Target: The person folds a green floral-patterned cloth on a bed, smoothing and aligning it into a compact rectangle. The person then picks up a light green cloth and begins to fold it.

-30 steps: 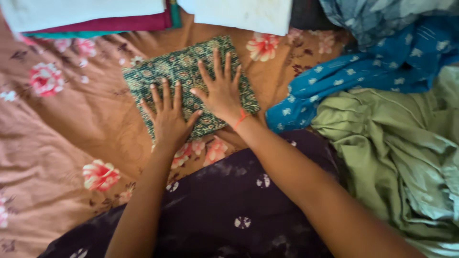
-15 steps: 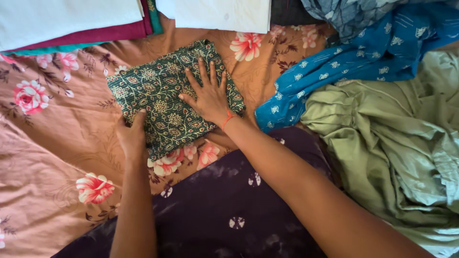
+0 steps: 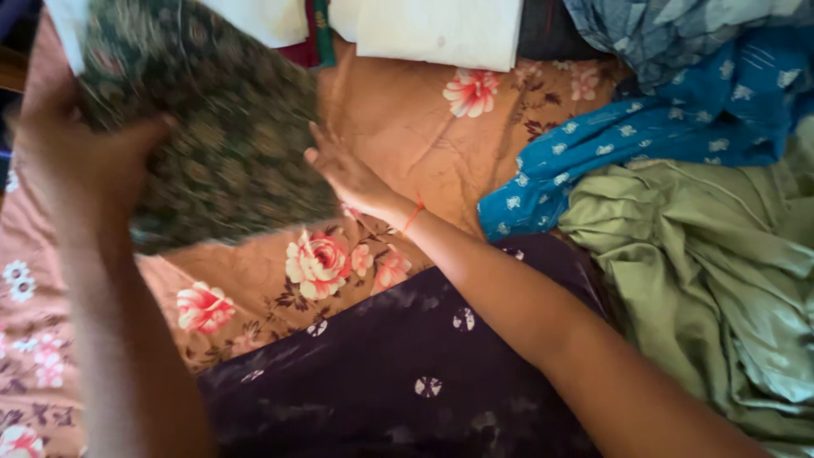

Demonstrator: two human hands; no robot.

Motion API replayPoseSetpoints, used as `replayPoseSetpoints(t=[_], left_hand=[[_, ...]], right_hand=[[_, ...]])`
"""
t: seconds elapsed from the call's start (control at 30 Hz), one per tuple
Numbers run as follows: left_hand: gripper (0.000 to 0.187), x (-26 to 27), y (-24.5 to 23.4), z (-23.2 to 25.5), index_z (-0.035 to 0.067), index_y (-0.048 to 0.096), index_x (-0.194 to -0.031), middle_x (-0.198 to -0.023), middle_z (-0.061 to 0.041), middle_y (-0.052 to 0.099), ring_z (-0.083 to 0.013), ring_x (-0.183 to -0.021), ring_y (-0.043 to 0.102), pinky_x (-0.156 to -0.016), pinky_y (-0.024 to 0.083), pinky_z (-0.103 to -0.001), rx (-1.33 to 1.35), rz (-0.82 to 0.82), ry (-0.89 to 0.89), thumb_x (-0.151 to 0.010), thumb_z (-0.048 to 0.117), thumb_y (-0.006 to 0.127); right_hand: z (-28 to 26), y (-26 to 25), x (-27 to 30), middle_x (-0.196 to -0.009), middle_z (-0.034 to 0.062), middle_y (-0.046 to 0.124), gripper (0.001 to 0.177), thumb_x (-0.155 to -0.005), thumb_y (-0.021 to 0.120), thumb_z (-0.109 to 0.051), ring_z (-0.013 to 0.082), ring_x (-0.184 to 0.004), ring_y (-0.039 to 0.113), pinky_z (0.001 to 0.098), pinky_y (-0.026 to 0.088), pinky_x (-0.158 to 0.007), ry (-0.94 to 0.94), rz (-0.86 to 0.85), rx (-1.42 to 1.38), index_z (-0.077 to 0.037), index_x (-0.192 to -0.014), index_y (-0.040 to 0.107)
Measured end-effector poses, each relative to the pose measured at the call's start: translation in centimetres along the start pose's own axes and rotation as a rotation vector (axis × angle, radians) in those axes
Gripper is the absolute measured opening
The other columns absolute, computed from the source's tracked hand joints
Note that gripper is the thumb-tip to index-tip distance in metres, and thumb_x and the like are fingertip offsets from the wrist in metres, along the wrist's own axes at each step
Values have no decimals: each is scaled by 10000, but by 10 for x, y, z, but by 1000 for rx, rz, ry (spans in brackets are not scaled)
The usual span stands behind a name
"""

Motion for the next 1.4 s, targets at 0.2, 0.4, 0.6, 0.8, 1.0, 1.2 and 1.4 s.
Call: replayPoseSetpoints(t=[0.2,0.4,0.6,0.8,1.0,1.2,1.4], left_hand=[[32,11,58,31,77,720,-1001,-932,-110,671,-276,-809,637,-679,519,-417,-529,270,419,-1008,88,691],[437,159,223,80,84,710,-1222,-979,-139,631,-318,-919,629,-750,523,-426,-380,-231,204,-788,87,661],[406,188,207,75,108,620,-1323,-1254,-120,613,-337,-1186,582,-1019,461,-483,-173,-30,25,-955,265,689],[627,175,177,26,34,533,-1432,-1485,-256,496,-494,-1335,458,-1063,323,-601,-396,140,-175,-920,360,692],[588,173,171,-6,-15,488,-1481,-1448,-261,528,-452,-1327,514,-1129,398,-524,-71,347,-386,-1036,328,662],[438,137,152,-71,-15,685,-1187,-928,-148,722,-301,-846,665,-788,509,-456,3,567,-659,-896,295,791],[245,135,139,-122,17,777,-912,-733,-112,717,-248,-625,642,-611,507,-399,96,631,-824,-885,258,814]], right_hand=[[50,-61,-25,-1717,105,216,712,-1006,540,-337,241,-1442,428,444,430,-1091,-59,142,-733,-243,-1628,206],[54,-122,-11,-1440,232,597,558,-1042,660,-441,294,-1319,548,363,460,-1064,96,372,-299,5,-1377,627],[11,-97,6,-1413,249,632,589,-992,624,-449,348,-1321,615,403,481,-1108,78,455,452,-24,-1398,588],[-40,-45,20,-1467,345,502,662,-1008,626,-416,538,-1316,462,572,360,-1044,-318,336,883,39,-1477,524],[-28,-74,7,-1161,230,703,481,-1042,641,-333,342,-1030,678,412,541,-881,-184,502,459,17,-1371,613],[-14,-91,-5,-835,52,743,233,-933,780,-169,83,-723,629,247,510,-671,-138,492,195,32,-1050,760],[-29,-84,0,-845,67,759,194,-946,776,-160,104,-733,668,257,526,-687,-210,543,214,18,-1020,759]])
Point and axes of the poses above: each hand's wrist, its own x-axis away from the middle knuckle, its own y-axis out of the palm, z = x × y, the point moved 5 cm from there along -x, towards the middle knuckle
